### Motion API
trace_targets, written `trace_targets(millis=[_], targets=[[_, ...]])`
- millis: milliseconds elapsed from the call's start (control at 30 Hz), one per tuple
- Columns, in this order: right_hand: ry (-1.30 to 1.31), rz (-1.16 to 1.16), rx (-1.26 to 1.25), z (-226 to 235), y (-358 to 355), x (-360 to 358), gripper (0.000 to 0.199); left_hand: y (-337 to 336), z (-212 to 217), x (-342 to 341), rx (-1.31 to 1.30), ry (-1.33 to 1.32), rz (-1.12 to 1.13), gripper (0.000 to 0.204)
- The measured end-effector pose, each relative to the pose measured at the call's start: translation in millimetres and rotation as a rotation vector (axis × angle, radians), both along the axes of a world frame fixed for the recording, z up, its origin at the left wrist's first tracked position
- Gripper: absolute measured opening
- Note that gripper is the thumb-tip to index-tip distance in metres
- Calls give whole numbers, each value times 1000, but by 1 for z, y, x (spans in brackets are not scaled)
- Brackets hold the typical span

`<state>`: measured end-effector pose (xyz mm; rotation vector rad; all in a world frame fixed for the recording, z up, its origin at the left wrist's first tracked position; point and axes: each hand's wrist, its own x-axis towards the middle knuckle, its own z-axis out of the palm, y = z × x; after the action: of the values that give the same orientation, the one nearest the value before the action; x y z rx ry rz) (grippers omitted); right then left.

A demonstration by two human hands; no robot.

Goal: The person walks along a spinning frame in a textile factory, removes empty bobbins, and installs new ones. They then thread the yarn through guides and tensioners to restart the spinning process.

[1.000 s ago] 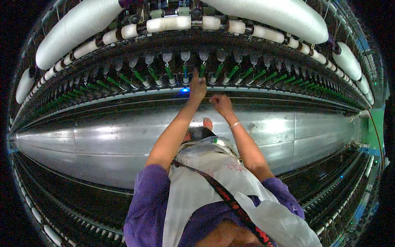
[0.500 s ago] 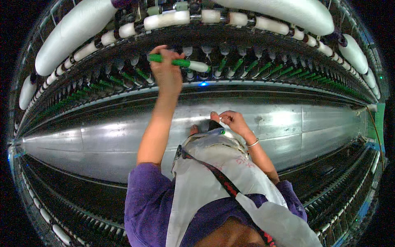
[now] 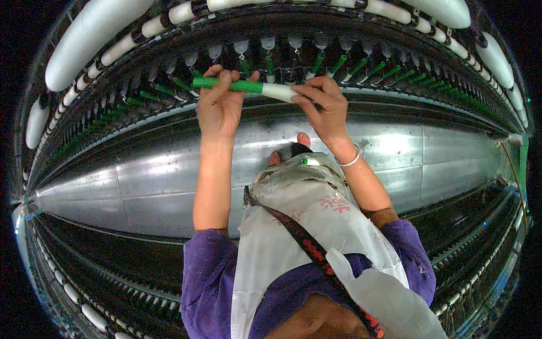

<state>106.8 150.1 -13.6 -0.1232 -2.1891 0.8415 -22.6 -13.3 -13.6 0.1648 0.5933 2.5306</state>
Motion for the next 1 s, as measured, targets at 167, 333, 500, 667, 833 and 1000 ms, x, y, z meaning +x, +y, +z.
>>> trace_targets(millis=[167, 333, 500, 667, 833, 1000], targets=[[-15, -136, 282, -25, -3, 4, 13, 5, -13, 6, 8, -56, 34, 27], [-191, -48, -408, -52, -3, 9, 3, -1, -30, 5, -58, -315, 104, 22], [-432, 410, -943, -54, 25, 18, 8, -34, -48, -7, -331, -221, -174, 17], [-680, 725, -806, -60, 31, 20, 14, -28, -60, -9, -621, -60, -262, 26], [-24, 109, -1024, -97, 91, -23, 8, 40, -106, 50, -961, 506, -782, 33], [122, 434, -1747, -155, 183, 10, 14, -75, -175, 48, -1474, 1406, -463, 37]])
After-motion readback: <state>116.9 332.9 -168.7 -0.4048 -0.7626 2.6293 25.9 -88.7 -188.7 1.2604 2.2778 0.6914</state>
